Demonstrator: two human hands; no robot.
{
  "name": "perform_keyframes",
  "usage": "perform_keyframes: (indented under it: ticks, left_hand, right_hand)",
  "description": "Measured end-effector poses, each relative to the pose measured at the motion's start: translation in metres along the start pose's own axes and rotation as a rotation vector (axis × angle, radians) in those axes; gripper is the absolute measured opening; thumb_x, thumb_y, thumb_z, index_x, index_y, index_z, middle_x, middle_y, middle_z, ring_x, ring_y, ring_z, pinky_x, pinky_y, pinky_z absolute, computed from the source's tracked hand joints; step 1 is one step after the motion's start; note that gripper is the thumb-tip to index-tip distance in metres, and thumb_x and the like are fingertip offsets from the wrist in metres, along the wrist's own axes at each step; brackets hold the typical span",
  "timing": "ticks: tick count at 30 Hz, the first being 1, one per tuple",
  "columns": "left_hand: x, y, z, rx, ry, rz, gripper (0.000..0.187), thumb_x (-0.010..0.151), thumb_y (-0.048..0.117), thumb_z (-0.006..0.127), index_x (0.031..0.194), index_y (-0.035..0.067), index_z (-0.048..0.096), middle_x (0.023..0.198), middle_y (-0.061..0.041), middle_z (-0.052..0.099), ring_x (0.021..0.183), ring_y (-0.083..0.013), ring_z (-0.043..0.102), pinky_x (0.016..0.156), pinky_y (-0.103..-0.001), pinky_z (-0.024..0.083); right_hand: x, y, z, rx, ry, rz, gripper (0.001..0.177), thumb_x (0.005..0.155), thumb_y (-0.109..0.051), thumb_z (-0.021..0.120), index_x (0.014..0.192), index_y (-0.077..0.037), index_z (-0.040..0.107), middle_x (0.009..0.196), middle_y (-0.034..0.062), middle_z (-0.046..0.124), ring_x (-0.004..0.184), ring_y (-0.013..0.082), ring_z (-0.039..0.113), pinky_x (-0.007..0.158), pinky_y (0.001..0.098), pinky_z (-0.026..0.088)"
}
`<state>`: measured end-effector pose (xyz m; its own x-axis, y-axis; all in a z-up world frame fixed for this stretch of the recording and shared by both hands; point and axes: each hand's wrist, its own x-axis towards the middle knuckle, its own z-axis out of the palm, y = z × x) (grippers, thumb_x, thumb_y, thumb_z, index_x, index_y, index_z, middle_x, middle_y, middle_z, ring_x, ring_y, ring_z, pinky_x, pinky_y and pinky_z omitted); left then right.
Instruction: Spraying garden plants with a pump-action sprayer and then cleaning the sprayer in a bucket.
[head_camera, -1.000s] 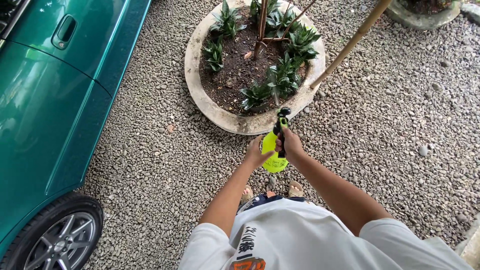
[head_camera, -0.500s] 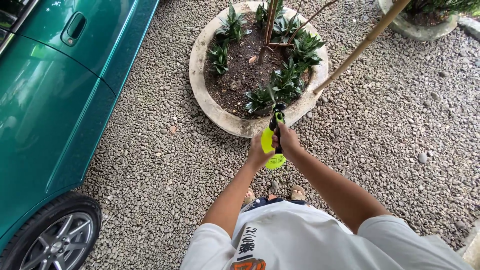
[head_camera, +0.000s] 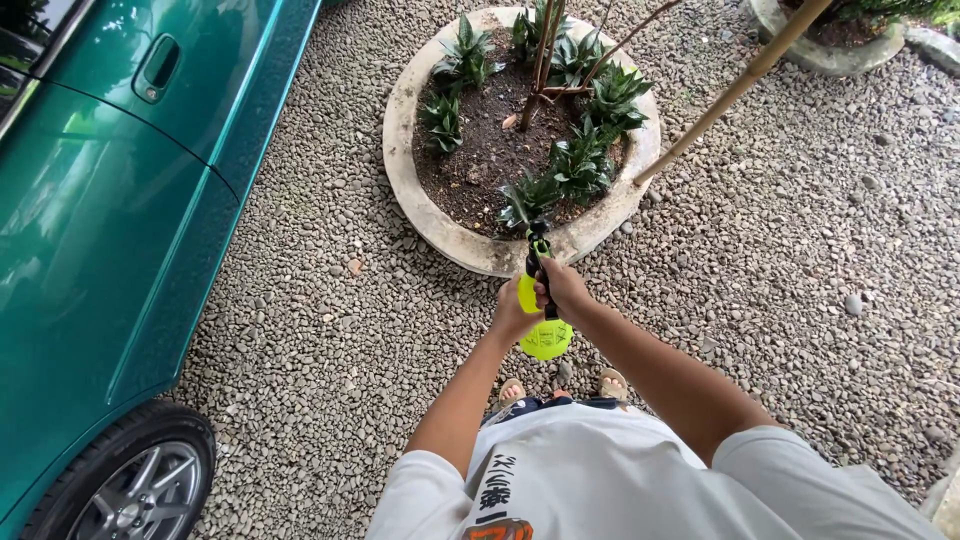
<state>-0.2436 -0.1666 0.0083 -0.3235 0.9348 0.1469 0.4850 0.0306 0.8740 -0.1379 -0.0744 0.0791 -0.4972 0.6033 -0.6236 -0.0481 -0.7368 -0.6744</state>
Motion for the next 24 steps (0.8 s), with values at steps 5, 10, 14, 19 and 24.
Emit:
perform_keyframes:
  ticks: [5, 10, 14, 19, 24]
  left_hand:
    - [-0.001, 0.019, -0.033, -0.060, -0.101, -0.182, 0.069, 0.068, 0.029, 0.087, 0.126, 0.013, 0.055, 0.117, -0.009, 0.066, 0.117, -0.0331, 0.061, 0.103, -0.045, 0.050]
    - [0.013, 0.004, -0.046, 0.030, -0.021, -0.147, 0.065, 0.069, 0.022, 0.086, 0.128, 0.012, 0.059, 0.118, -0.011, 0.068, 0.113, -0.0329, 0.065, 0.098, -0.044, 0.054]
    - [0.020, 0.014, -0.062, -0.139, 0.052, 0.004, 0.070, 0.064, 0.006, 0.089, 0.124, -0.001, 0.056, 0.109, -0.013, 0.065, 0.098, -0.0270, 0.064, 0.085, -0.040, 0.054]
    - [0.016, 0.009, -0.068, -0.501, -0.071, -0.158, 0.052, 0.074, -0.008, 0.080, 0.119, 0.006, 0.060, 0.096, 0.004, 0.067, 0.083, -0.0041, 0.064, 0.077, -0.020, 0.056]
    - [0.008, -0.034, -0.061, -0.540, -0.133, -0.192, 0.053, 0.073, -0.002, 0.082, 0.121, 0.005, 0.060, 0.099, 0.004, 0.067, 0.082, -0.0034, 0.063, 0.076, -0.021, 0.055]
  right_hand:
    - [0.009, 0.020, 0.014, 0.018, 0.046, -0.065, 0.037, 0.105, -0.039, 0.049, 0.083, -0.008, 0.049, 0.058, 0.0015, 0.048, 0.044, 0.0160, 0.042, 0.043, 0.0320, 0.036]
    - [0.005, 0.023, 0.033, 0.095, 0.071, -0.179, 0.036, 0.104, -0.038, 0.052, 0.084, -0.008, 0.050, 0.060, 0.0024, 0.050, 0.046, 0.0156, 0.044, 0.045, 0.0314, 0.040]
    - [0.019, 0.011, 0.041, 0.096, 0.004, -0.183, 0.038, 0.105, -0.040, 0.051, 0.083, -0.009, 0.049, 0.059, 0.0026, 0.049, 0.045, 0.0161, 0.044, 0.045, 0.0315, 0.040]
    - [0.030, 0.011, 0.046, 0.049, -0.027, -0.074, 0.037, 0.104, -0.041, 0.048, 0.083, -0.011, 0.049, 0.057, 0.0015, 0.047, 0.044, 0.0165, 0.042, 0.045, 0.0325, 0.039]
    - [0.048, 0.029, 0.052, 0.050, -0.002, 0.084, 0.037, 0.102, -0.044, 0.047, 0.081, -0.013, 0.046, 0.055, 0.0010, 0.043, 0.042, 0.0179, 0.039, 0.043, 0.0345, 0.037]
